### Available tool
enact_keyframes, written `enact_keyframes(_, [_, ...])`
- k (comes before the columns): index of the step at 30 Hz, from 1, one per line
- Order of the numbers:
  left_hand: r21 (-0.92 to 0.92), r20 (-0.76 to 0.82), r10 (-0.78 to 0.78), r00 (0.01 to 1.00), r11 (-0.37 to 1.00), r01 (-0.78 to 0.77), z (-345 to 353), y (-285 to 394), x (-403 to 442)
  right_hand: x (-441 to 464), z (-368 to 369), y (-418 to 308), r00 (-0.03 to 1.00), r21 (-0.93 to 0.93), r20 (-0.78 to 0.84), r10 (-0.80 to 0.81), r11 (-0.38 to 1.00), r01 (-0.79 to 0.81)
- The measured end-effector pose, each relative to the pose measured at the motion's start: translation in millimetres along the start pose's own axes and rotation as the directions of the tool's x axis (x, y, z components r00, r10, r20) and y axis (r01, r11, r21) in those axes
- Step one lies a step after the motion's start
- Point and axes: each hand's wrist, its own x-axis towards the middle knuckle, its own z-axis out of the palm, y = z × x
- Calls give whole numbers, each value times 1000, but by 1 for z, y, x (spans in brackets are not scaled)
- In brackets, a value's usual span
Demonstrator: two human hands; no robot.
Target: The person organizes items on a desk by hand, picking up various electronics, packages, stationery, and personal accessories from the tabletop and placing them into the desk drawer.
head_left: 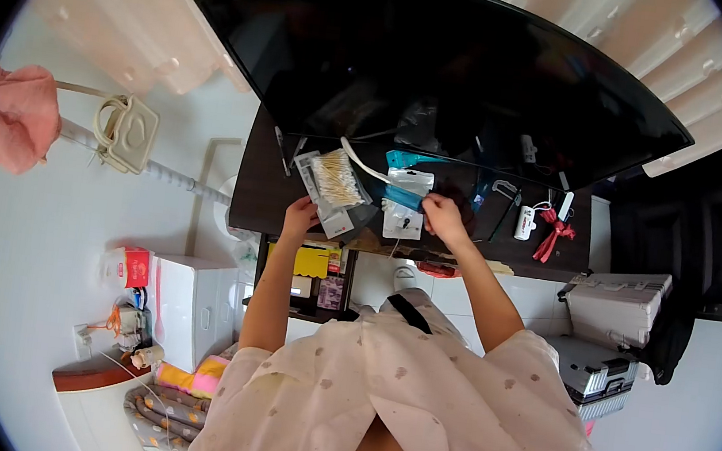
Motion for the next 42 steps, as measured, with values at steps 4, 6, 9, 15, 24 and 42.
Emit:
enact_keyframes(4, [886, -117, 723, 681, 386, -257, 13, 6, -25, -8, -32, 41, 947, 45, -273, -172, 981, 191])
enact_keyframes(6, [929, 208, 719, 663, 68, -365, 31, 9, -37, -14, -39, 55, 939, 65, -320, -129, 985, 157])
enact_keyframes(9, [764, 645, 462, 609, -398, -508, 65, 3, -47, -23, -43, 68, 949, 96, -294, -115, 984, 149])
enact_keyframes(15, [490, 819, 186, 542, -719, -494, 88, -13, -21, -48, -35, 59, 983, 446, -114, 146, 892, -81])
enact_keyframes(24, [355, 935, 255, 247, -641, -681, 102, 62, -43, -83, -42, 18, 948, 585, 314, 55, 775, -239])
enact_keyframes(42, [-324, 95, 291, 952, 913, -246, 170, 67, -75, -71, 4, -30, 902, 835, 362, -234, 512, -202])
